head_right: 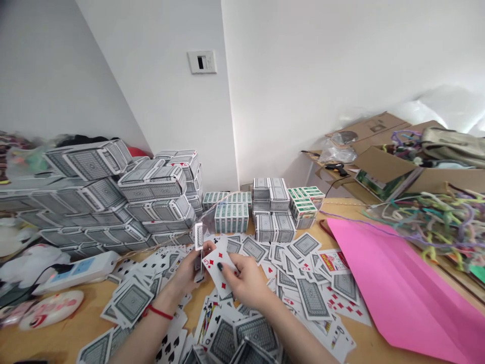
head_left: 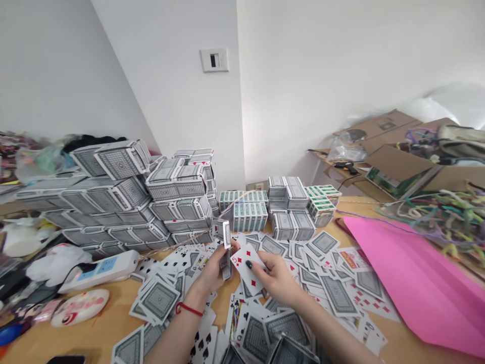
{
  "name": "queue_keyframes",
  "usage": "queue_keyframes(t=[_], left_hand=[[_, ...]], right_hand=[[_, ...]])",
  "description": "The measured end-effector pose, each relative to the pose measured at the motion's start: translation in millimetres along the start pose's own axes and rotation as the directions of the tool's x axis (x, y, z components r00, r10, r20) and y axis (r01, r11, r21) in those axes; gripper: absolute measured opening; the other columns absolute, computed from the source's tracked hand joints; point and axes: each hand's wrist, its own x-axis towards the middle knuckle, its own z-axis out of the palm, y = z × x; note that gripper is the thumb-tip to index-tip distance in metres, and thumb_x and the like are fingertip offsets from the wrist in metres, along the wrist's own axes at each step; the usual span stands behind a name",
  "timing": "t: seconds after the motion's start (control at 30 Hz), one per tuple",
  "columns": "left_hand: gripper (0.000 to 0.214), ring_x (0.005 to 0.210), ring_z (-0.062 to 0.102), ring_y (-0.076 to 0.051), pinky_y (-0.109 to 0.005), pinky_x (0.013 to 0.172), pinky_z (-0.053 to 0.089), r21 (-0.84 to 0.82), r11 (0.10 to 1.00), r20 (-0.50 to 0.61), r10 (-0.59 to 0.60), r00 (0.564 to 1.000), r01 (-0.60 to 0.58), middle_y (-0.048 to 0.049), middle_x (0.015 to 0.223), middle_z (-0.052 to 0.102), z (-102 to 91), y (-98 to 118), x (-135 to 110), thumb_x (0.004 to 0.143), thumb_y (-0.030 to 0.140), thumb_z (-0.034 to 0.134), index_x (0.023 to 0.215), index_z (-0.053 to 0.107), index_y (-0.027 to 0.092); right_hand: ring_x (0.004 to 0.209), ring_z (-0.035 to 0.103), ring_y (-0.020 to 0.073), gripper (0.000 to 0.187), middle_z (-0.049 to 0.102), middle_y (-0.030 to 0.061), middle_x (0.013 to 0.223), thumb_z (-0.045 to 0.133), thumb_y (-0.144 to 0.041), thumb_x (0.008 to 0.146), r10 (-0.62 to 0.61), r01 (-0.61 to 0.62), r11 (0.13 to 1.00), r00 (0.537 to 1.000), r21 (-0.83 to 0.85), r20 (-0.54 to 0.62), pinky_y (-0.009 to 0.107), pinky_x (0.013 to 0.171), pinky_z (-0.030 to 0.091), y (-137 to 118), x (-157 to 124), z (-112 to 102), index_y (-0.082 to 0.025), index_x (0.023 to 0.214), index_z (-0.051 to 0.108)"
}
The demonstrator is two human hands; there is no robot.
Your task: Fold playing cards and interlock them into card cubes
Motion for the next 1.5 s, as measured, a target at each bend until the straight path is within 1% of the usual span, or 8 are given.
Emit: queue_keyframes(t=[0.2,0.4,0.63,0.9,1.03,1.13,1.27,1.5], left_hand=[[0.025,0.042,0.047,-0.007,-0.018,0.042,0.038,0.113,0.99,-0.199,0.108,0.974,-0.087,0.0045,0.052,0.054,-0.4,-6,5,0.063,0.037,0.068,0.073,0.057,0.016],[0.038,0.064,0.06,-0.015,-0.023,0.058,0.045,0.239,0.962,-0.231,0.187,0.955,-0.131,-0.0013,0.07,0.065,0.9,-12,7,0.061,0.043,0.069,0.088,0.06,0.018],[0.028,0.064,0.057,-0.013,-0.022,0.062,0.045,0.277,0.951,-0.196,0.197,0.961,-0.138,0.0002,0.069,0.062,-6.8,-16,10,0.065,0.041,0.067,0.075,0.058,0.016],[0.028,0.074,0.058,-0.016,-0.023,0.07,0.044,0.43,0.895,-0.05,0.155,0.987,-0.118,-0.004,0.077,0.065,2.2,-9,7,0.068,0.039,0.066,0.081,0.062,0.014],[0.027,0.07,0.057,-0.016,-0.024,0.066,0.044,0.471,0.871,-0.138,0.226,0.964,-0.137,-0.0025,0.072,0.063,1.0,-8,9,0.069,0.041,0.065,0.076,0.06,0.015],[0.027,0.072,0.058,-0.018,-0.026,0.067,0.044,0.483,0.861,-0.214,0.29,0.933,-0.158,-0.0021,0.073,0.062,-4.3,-9,11,0.073,0.042,0.06,0.08,0.059,0.016],[0.023,0.078,0.059,-0.018,-0.025,0.068,0.045,0.534,0.818,-0.146,0.338,0.93,-0.214,-0.0025,0.077,0.063,-7.6,-13,13,0.073,0.033,0.061,0.089,0.058,0.017],[0.019,0.029,0.036,-0.005,-0.017,0.032,0.025,0.477,0.869,-0.113,0.207,0.972,-0.13,0.0093,0.046,0.044,-4.6,-26,15,0.076,0.034,0.057,0.079,0.047,0.019]], right_hand=[[0.043,0.029,0.0083,0.027,0.03,-0.0072,0.047,0.043,-0.024,0.08,0.017,-0.026,0.92,1.0,-0.392,-0.027,0.021,0.046,0.02,-33,-6,-3,-0.02,0.058,0.029],[0.048,0.039,0.0109,0.016,0.047,-0.0024,0.053,0.039,-0.019,0.081,0.104,-0.065,0.864,0.993,-0.5,0.052,0.022,0.049,0.023,-43,-8,0,-0.02,0.066,0.043],[0.065,0.052,0.014,0.014,0.061,0.0022,0.072,0.041,-0.022,0.082,0.193,-0.131,0.935,0.968,-0.33,0.163,0.021,0.058,0.033,-32,-3,-14,-0.018,0.075,0.053],[0.054,0.046,0.0118,0.014,0.055,-0.0027,0.057,0.05,-0.023,0.075,0.15,-0.14,0.988,0.968,-0.062,0.199,0.021,0.052,0.035,-8,2,-11,-0.019,0.062,0.053],[0.047,0.042,0.0091,0.015,0.048,-0.0044,0.054,0.052,-0.03,0.075,0.177,-0.21,0.969,0.959,0.131,0.222,0.02,0.045,0.034,0,8,-15,-0.018,0.066,0.052],[0.042,0.042,0.0085,0.023,0.046,-0.0048,0.053,0.054,-0.039,0.074,0.204,-0.242,0.931,0.966,0.274,0.16,0.021,0.042,0.035,15,14,-15,-0.018,0.066,0.048],[0.033,0.039,0.0091,0.034,0.046,-0.0062,0.043,0.046,-0.053,0.077,0.211,-0.185,0.931,0.976,0.316,-0.051,0.021,0.035,0.032,40,17,-8,-0.021,0.068,0.04],[0.035,0.037,0.0085,0.031,0.04,-0.0084,0.048,0.041,-0.054,0.081,0.221,-0.167,0.934,0.964,0.315,-0.144,0.019,0.033,0.028,57,17,5,-0.023,0.077,0.037]])
